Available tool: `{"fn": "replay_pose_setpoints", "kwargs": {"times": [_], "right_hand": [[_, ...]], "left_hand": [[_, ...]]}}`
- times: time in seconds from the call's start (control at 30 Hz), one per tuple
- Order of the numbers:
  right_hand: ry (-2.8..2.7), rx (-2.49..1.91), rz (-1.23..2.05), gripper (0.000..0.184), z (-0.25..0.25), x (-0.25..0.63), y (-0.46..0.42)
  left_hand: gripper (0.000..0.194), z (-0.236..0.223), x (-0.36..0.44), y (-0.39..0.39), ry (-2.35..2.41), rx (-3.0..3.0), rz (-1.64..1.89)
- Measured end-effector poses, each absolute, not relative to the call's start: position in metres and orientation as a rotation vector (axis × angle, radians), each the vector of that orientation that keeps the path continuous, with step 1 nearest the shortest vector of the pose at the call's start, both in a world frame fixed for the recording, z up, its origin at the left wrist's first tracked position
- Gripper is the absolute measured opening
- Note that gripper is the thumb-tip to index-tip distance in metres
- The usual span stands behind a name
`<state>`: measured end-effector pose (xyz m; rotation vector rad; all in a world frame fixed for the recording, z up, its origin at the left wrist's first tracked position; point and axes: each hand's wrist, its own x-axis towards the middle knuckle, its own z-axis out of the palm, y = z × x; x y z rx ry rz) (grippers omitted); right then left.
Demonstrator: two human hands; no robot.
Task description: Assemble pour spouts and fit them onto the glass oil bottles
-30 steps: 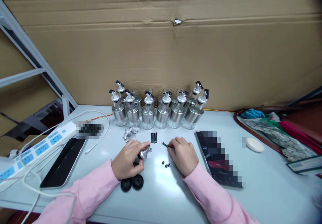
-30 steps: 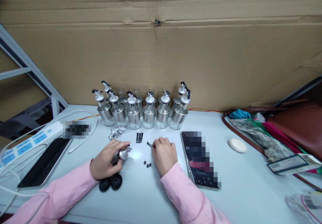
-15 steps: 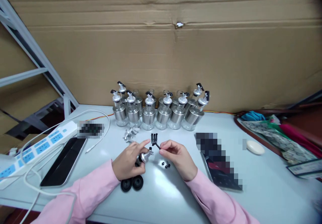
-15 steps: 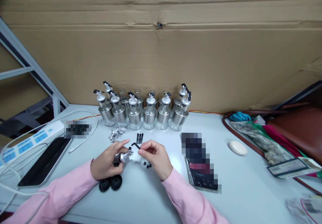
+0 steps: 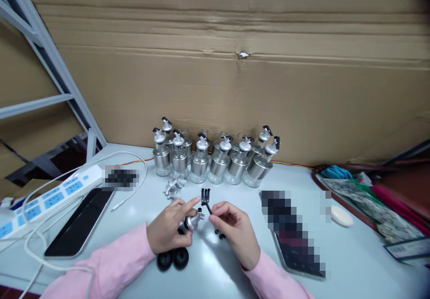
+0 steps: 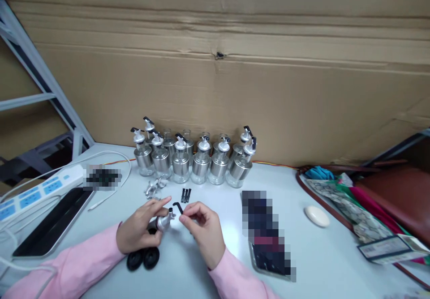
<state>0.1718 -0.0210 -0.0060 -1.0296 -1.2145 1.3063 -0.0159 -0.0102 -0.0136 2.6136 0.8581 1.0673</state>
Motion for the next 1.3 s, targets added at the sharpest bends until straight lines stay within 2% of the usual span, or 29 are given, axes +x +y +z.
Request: {"fn": "replay_pose_setpoints", "kwargs": {"times": [0.23,0.57,0.93,1.2,1.3], "right_hand": [[-1.345,-0.990,1.360,0.024,-0.007,0.170,-0.024],[-1.295,-1.045,1.437,0.023,-0.005,0.168,-0.024],[-1.077,-1.033,1.587,0.041,-0.004,0.165,-0.023],[-1.132,-1.057,1.564,0.032,-0.001,0.163,-0.026],[-1.163,-1.064,1.614,0.032,-0.003,0.165,-0.024]], "left_hand": [[0.079,-0.018,-0.018,-0.009,0.809,2.646,1.023],[0.067,-0.022,-0.017,-0.008,0.742,2.620,1.038],[0.065,-0.020,-0.010,-0.010,0.696,2.526,1.187],[0.066,-0.022,-0.011,-0.010,0.720,2.559,1.183],[0.073,-0.022,-0.010,-0.010,0.760,2.576,1.146]]}}
